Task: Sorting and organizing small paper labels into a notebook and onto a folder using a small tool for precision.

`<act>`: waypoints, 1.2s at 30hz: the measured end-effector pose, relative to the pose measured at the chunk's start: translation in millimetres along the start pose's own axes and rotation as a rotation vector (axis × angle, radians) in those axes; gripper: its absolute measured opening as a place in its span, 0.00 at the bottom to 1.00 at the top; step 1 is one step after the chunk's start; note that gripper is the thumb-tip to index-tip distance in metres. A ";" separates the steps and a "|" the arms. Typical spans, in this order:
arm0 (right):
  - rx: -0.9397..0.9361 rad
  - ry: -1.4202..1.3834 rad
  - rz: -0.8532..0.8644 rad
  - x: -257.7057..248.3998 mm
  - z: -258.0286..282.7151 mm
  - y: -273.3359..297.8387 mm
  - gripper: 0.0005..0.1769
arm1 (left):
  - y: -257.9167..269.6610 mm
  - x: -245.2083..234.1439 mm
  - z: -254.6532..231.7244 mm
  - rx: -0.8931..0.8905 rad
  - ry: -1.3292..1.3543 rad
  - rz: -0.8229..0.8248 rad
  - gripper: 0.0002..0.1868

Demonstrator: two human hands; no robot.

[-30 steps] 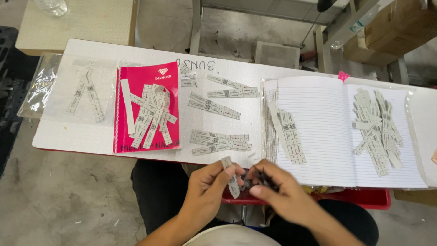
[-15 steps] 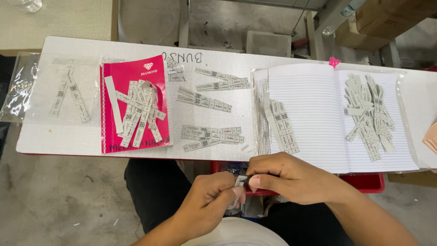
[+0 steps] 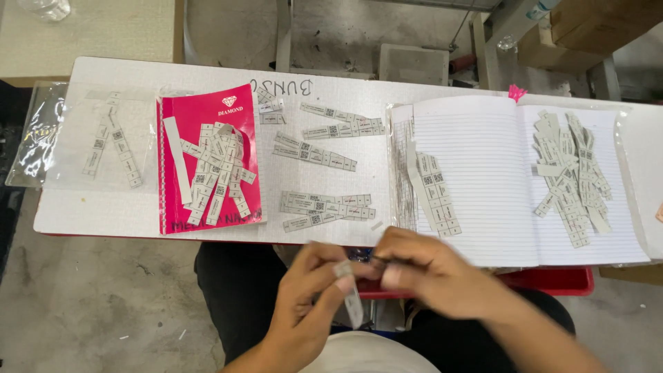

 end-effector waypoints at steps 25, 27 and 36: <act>0.503 0.576 -0.240 -41.7 -44.0 -138.8 0.14 | -108.2 -93.5 64.2 0.536 -1.543 -0.115 0.17; 0.498 0.567 -0.238 -45.3 -42.3 -131.6 0.13 | -104.6 -92.0 64.3 0.541 -1.531 -0.108 0.16; 0.043 0.378 -0.720 -105.8 -26.7 -42.6 0.12 | -99.3 -75.7 53.2 0.600 -1.511 -0.053 0.20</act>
Point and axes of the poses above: each hand's wrist, its own y-axis away from the middle knuckle, its own x-axis out of the palm, z = x × y, the point moved 5 cm from there along -y, towards the middle knuckle, and after that the axes turned 6 degrees about y, right-handed, at the moved point
